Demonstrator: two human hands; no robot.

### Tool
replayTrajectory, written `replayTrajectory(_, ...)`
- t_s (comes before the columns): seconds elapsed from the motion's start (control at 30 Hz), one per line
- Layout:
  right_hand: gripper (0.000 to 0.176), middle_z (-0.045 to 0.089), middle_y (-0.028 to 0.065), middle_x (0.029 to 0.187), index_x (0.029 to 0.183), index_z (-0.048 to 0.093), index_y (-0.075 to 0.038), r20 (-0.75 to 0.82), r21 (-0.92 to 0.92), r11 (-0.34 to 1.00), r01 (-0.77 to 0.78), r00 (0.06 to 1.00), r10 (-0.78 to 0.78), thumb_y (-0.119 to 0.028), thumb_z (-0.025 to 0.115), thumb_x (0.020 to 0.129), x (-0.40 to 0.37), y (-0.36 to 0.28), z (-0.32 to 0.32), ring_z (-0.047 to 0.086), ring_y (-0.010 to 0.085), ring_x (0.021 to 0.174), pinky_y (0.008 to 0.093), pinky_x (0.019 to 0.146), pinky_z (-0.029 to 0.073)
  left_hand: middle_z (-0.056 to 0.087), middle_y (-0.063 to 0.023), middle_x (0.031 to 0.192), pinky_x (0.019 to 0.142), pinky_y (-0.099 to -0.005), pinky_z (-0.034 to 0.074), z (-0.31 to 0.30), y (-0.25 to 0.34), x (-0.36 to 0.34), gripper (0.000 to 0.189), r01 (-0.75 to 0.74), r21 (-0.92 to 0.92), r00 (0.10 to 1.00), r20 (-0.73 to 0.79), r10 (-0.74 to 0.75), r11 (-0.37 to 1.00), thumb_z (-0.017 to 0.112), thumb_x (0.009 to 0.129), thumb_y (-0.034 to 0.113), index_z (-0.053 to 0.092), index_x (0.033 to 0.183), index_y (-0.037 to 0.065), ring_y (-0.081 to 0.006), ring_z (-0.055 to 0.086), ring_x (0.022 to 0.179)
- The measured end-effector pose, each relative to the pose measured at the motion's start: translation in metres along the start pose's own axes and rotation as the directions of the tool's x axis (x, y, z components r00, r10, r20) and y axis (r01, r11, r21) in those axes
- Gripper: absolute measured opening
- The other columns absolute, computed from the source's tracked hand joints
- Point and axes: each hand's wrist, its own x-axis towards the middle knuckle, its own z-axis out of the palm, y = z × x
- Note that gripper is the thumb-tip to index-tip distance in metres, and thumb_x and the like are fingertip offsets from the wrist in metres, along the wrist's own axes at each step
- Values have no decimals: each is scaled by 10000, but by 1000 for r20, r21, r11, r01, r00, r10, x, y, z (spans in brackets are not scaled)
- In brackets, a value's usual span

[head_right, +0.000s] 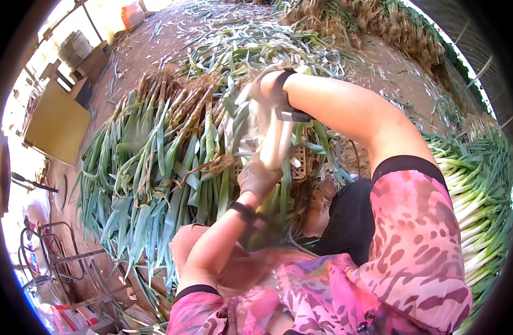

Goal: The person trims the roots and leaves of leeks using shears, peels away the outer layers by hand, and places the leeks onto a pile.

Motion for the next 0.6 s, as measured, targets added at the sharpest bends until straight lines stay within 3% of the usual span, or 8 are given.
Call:
replayTrajectory(0.07, 406, 752, 161, 918, 934, 783, 0, -243, 100, 994, 53, 970, -27, -332, 802, 701, -3, 7, 12, 722, 284, 831, 412, 742, 572, 721, -233, 993, 836, -446, 546, -3, 1, -5, 601, -19, 23, 1000, -13, 19, 1000, 755, 714, 351, 608, 1176, -3, -385, 704, 963)
replayTrajectory(0.13, 328, 744, 142, 837, 850, 788, -40, -366, 327, 944, -50, 914, 176, -342, 780, 724, -14, 14, 12, 709, 278, 797, 396, 738, 561, 723, -228, 992, 842, -444, 545, -5, 0, -5, 618, -18, 15, 1000, -4, 18, 1000, 757, 719, 370, 605, 1187, -4, -382, 705, 961)
replayTrajectory(0.17, 300, 735, 124, 818, 856, 780, -56, -514, 179, 981, 69, 857, 33, -338, 773, 752, -3, 34, 15, 695, 267, 775, 388, 723, 553, 723, -226, 991, 845, -443, 544, -7, 1, -4, 627, -20, 11, 1000, -2, 20, 1000, 758, 722, 380, 603, 1192, -5, -381, 706, 960)
replayTrajectory(0.23, 198, 714, 77, 818, 934, 749, -102, -666, 501, 843, 197, 710, 229, -282, 725, 854, -14, 54, 10, 656, 226, 723, 347, 694, 542, 716, -228, 1031, 870, -450, 538, -9, -1, 0, 617, -39, -69, 999, -3, 39, 997, 753, 719, 394, 602, 1177, 10, -390, 697, 996)
replayTrajectory(0.33, 145, 724, 97, 910, 1021, 734, -140, -865, 362, 858, 363, 475, 164, -167, 652, 905, -44, 77, 12, 690, 231, 763, 296, 757, 576, 715, -227, 1037, 872, -451, 532, -25, 2, 3, 632, -70, -111, 997, -44, 65, 991, 736, 702, 412, 606, 1177, 15, -388, 694, 996)
replayTrajectory(0.4, 209, 714, 139, 999, 1116, 687, -96, -809, 389, 919, -67, 452, 375, -131, 629, 918, -77, 80, -9, 686, 241, 845, 356, 811, 578, 716, -225, 1033, 870, -449, 532, -27, 0, 9, 631, -141, -139, 986, -113, 126, 980, 734, 697, 414, 611, 1172, 18, -387, 695, 988)
replayTrajectory(0.43, 255, 725, 143, 1042, 1103, 702, -95, -729, 294, 916, -274, 556, 400, -96, 664, 851, -80, 96, -15, 698, 246, 853, 366, 744, 577, 718, -220, 1022, 860, -442, 535, -37, 4, 8, 642, -155, -178, 985, -96, 140, 972, 736, 696, 430, 610, 1176, 22, -391, 696, 971)
replayTrajectory(0.6, 284, 714, 114, 999, 1146, 685, -71, -657, 569, 732, -375, 328, 679, -206, 635, 902, -119, 141, -1, 681, 238, 808, 352, 723, 564, 737, -171, 992, 828, -395, 567, -58, -21, 16, 624, -96, -245, 992, -103, 73, 965, 786, 685, 437, 649, 1140, 32, -294, 726, 924)
